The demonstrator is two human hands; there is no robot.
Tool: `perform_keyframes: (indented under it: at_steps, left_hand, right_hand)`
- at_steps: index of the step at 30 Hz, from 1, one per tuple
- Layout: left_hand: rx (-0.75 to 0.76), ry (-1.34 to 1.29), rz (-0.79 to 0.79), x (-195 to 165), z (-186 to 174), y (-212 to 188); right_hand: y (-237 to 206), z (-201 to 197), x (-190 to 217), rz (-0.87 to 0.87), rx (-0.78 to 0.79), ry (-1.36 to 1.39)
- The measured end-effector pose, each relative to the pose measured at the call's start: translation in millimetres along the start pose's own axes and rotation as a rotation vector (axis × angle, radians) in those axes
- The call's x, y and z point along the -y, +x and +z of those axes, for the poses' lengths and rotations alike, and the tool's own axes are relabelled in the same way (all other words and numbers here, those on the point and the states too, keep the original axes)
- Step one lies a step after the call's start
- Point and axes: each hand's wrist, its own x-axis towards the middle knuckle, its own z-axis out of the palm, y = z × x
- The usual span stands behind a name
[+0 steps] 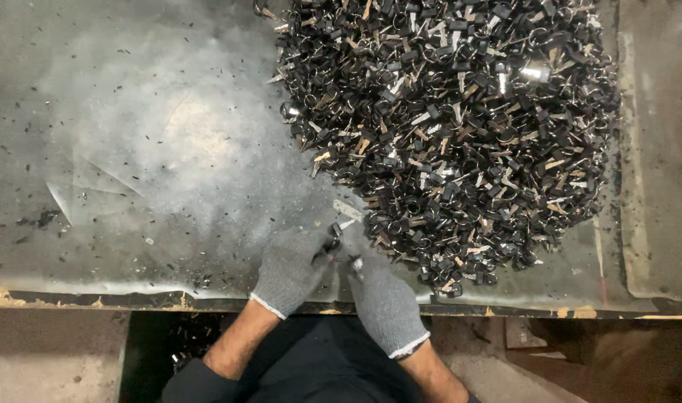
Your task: The person, wearing gloves, picks small black metal parts one at a time from a large pile on the work table, briefly handles each part, and drops it into a bin below the table edge. The pile of parts is worked through continuously across the episode.
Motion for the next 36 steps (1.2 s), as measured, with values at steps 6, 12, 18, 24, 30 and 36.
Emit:
perform_keyframes:
  at_steps: [6,12,18,24,30,36]
  left_hand:
    - [-0.041,0.056,0.121,14,24,-6]
    - [-0.094,0.017,0.17,21,34,-11]
    - [-0.093,0.024,0.187,20,39,-18]
    - [-0.086,0.047,0.219,20,39,-15]
    - [-0.151,0.076,0.231,20,41,-17]
    - [-0.154,-0.075,0.121,16,36,-16]
  right_hand:
    - [15,1,14,-0.024,0.08,-0.133]
    - [19,-18,4,-0.097,0.21,-0.053]
    - [15,9,6,-0.152,-0.101,-0.301]
    - [23,2,2,-0.1,0.104,-0.19]
    - [29,-15,8,0.095,0.263,-0.021]
    - [19,-10,9,0.035,0.137,-0.217]
